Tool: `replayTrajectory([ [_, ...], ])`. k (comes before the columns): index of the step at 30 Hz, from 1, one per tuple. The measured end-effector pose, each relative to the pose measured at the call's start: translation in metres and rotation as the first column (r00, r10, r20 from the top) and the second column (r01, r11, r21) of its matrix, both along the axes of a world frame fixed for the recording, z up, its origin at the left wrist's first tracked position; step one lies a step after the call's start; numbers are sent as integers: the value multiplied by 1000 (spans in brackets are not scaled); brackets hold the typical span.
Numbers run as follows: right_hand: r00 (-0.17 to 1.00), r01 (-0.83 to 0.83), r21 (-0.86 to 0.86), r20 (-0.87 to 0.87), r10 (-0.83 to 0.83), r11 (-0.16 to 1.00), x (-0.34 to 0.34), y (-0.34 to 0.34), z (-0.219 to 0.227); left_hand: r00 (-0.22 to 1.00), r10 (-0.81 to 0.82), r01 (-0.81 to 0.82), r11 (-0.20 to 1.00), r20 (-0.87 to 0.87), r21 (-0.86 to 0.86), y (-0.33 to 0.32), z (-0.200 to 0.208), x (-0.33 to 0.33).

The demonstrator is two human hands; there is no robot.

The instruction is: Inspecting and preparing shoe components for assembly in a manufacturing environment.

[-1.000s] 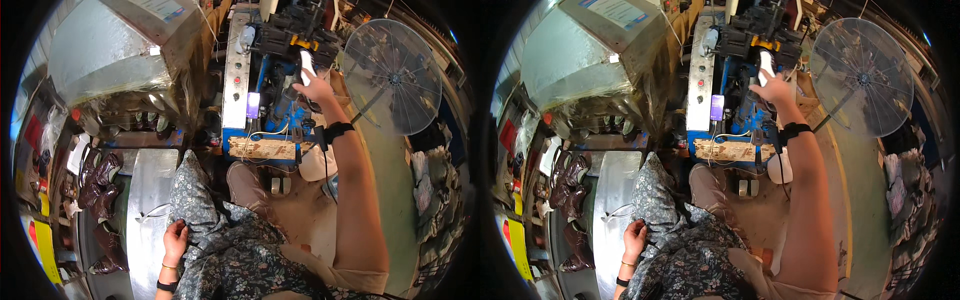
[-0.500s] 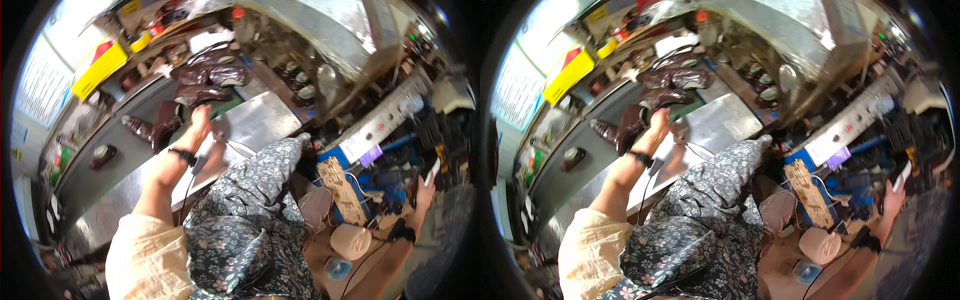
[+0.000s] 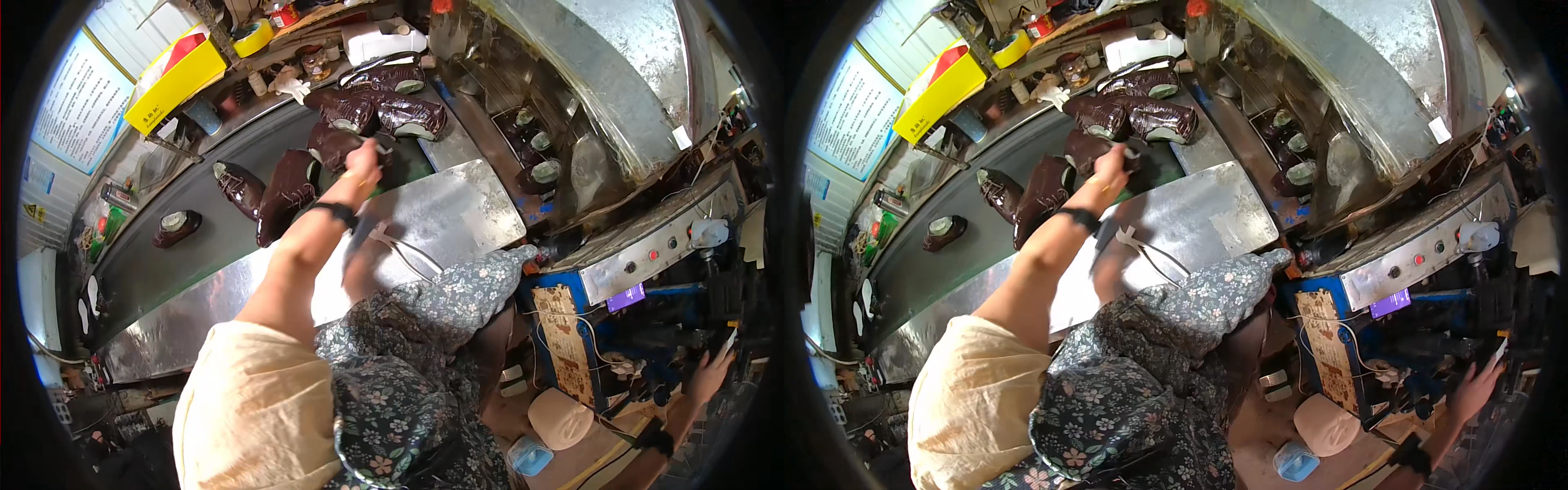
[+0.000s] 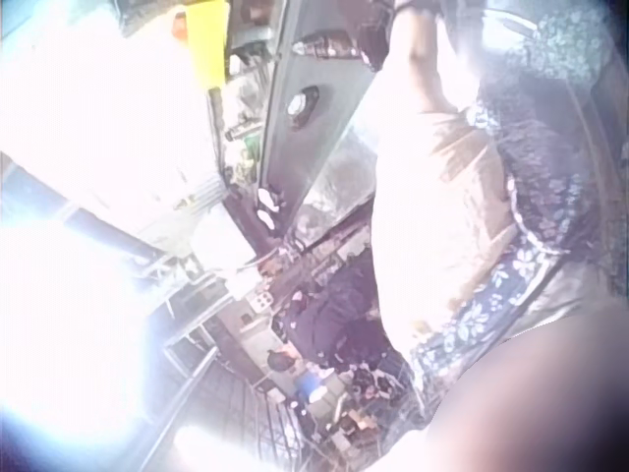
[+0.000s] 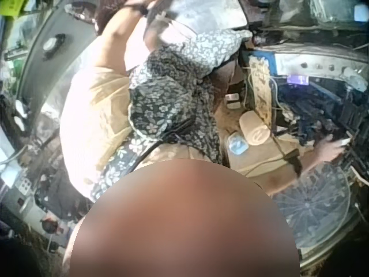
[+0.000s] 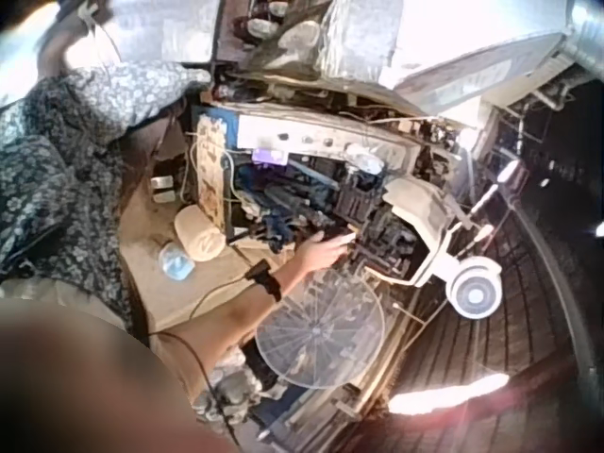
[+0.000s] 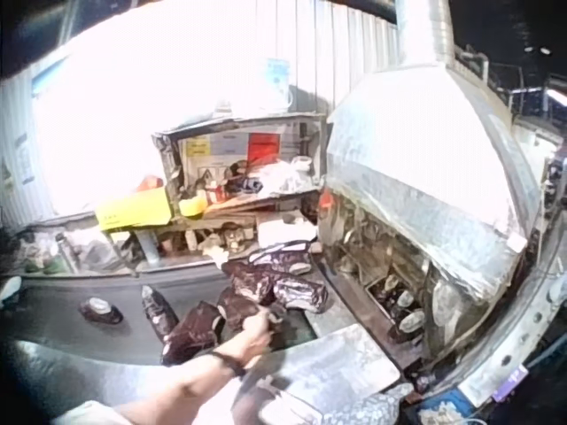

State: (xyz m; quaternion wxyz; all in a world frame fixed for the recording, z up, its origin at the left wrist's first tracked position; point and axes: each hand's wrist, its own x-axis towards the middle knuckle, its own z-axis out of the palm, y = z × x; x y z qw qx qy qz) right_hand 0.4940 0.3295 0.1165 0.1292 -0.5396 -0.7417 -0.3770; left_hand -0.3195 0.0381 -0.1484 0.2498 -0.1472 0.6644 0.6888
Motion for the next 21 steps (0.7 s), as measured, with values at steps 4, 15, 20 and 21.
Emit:
replayTrajectory([
  [4,742,-603,-341,-570,351,721,-163,-96,-82,907,-170,-91,814,386,573,-125,51,19],
  [15,-55,-994,55,-998,1,91,-485,-277,-76,437,-857,883,351,-273,312,-223,127,211],
  [20,152,-952,9,-855,496,307,-423,-339,-83,502,-809,805,306,-307,509,-119,122,243],
  [21,302,-913,-134,-857,417,384,-411,-347,-86,433,-892,766,290,-128,574,-105,117,254],
])
